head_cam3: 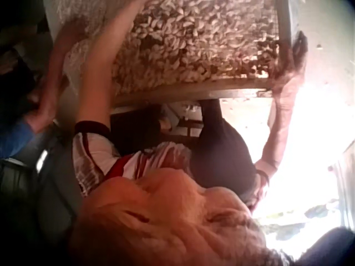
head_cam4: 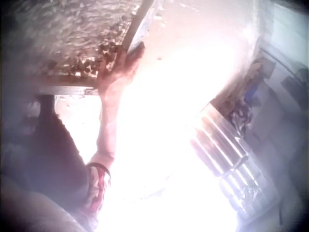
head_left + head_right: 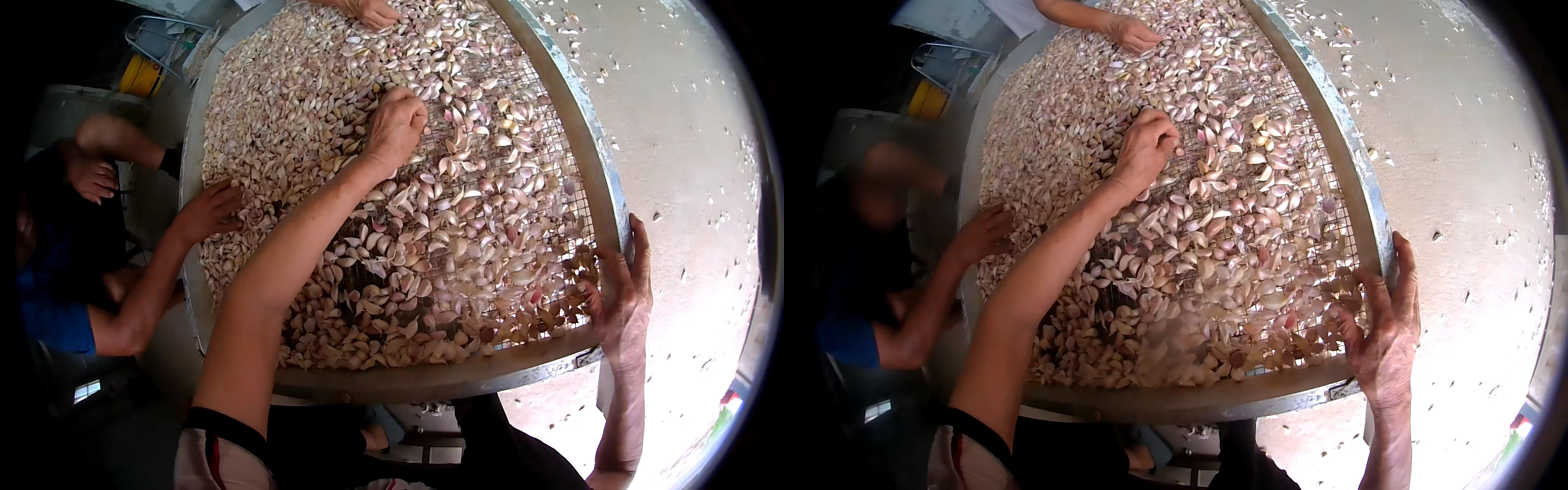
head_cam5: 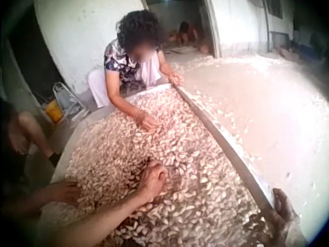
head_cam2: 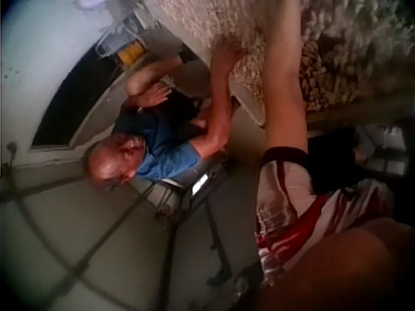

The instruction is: The person sorts garlic cloves on a mesh tray by hand, picking up individual cloves and peeling them.

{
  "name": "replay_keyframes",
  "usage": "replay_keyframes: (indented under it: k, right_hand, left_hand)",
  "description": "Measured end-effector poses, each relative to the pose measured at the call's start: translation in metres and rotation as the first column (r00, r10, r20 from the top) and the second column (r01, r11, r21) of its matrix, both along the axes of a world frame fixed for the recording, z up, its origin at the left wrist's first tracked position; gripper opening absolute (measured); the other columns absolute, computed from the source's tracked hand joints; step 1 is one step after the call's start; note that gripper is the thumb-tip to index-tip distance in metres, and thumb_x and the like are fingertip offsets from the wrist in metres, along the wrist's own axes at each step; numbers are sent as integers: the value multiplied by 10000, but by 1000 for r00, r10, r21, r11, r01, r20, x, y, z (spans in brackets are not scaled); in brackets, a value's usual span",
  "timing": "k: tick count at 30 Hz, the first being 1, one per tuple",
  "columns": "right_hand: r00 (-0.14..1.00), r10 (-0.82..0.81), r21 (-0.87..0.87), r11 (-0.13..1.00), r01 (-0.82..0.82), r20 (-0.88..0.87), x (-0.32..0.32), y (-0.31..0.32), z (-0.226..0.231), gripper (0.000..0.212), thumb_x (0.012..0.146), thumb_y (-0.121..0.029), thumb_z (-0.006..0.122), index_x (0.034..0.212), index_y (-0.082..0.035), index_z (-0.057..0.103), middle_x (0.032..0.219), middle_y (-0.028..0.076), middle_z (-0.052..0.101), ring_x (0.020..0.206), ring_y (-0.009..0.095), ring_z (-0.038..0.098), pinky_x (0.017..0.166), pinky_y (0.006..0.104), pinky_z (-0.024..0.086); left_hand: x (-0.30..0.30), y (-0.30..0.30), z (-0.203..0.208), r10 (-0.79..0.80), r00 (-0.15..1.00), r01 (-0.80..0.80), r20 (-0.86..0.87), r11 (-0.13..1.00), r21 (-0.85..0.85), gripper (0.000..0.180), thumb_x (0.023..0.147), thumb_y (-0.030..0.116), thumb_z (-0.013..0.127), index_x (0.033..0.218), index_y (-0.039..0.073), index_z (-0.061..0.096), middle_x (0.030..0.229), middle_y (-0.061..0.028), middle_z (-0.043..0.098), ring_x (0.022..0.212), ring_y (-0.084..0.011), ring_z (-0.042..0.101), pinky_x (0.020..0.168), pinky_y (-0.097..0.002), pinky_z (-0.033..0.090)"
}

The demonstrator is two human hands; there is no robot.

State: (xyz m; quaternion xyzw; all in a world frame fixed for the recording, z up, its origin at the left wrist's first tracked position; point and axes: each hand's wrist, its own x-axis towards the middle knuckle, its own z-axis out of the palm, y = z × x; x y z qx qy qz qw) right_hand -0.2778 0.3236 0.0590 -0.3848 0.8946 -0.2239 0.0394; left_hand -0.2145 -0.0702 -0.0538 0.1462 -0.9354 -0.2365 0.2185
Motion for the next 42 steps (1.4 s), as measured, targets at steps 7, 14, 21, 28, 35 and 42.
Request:
replay_keyframes:
  k: [7, 14, 21, 28, 35, 42]
  right_hand:
    - [1000, 24, -22, 999, -23, 15, 3, -8, -1, 333, 854, -214, 699, 1129, -33, 648, 1483, 228, 349, 1279, 420, 482, 990, 488, 497]
    - [998, 41, -6, 999, -41, -41, 1, -2, 0, 318, 861, -233, 688, 1106, -34, 649, 1480, 233, 351, 1276, 422, 484, 989, 486, 499]
    - [999, 33, 6, 999, -32, -31, 5, -1, -1, 349, 837, -120, 688, 1178, -61, 638, 1516, 148, 327, 1262, 372, 512, 963, 467, 543]
    - [1000, 5, -6, 1000, -5, -14, 4, 4, -1, 398, 810, -97, 709, 1201, -62, 637, 1513, 118, 349, 1258, 374, 516, 967, 460, 544]
    - [999, -5, 12, 1000, 5, -43, 1, 9, -10, 362, 840, -125, 697, 1188, -43, 644, 1514, 115, 350, 1237, 374, 535, 963, 453, 547]
    - [995, -13, 17, 1000, 14, -103, 5, 5, -5, 370, 835, -102, 696, 1195, -41, 639, 1510, 124, 353, 1233, 364, 541, 955, 451, 551]
  left_hand:
    - [-51, 16, 15, -141, 917, 61, 373, 974, 216, 616, 941, 491, 499, 1436, 133, 420, 1522, -164, 293, 1447, -315, 190, 1176, -476, 177]
    - [12, 188, 22, -181, 976, 196, 118, 972, -126, 590, 861, 499, 640, 1320, 146, 525, 1546, -191, 200, 1420, -407, 196, 1178, -528, 140]
    - [104, 103, 43, 124, 992, -124, -14, 990, -61, 245, 792, 127, 740, 1014, 91, 644, 995, -79, 580, 929, -222, 549, 838, -372, 468]
    - [120, 66, 37, 70, 996, -87, 60, 929, 360, 115, 848, 4, 642, 946, 23, 698, 788, -75, 665, 641, -170, 603, 608, -320, 503]
    - [134, 102, 70, 89, 993, -97, 75, 274, 957, 191, 938, 44, 577, 1096, -45, 638, 800, -91, 663, 590, -88, 564, 549, -234, 504]
    - [122, 79, 76, 70, 957, -176, 281, 911, 372, 139, 912, 85, 629, 996, -8, 690, 820, -63, 637, 695, -127, 577, 621, -298, 478]
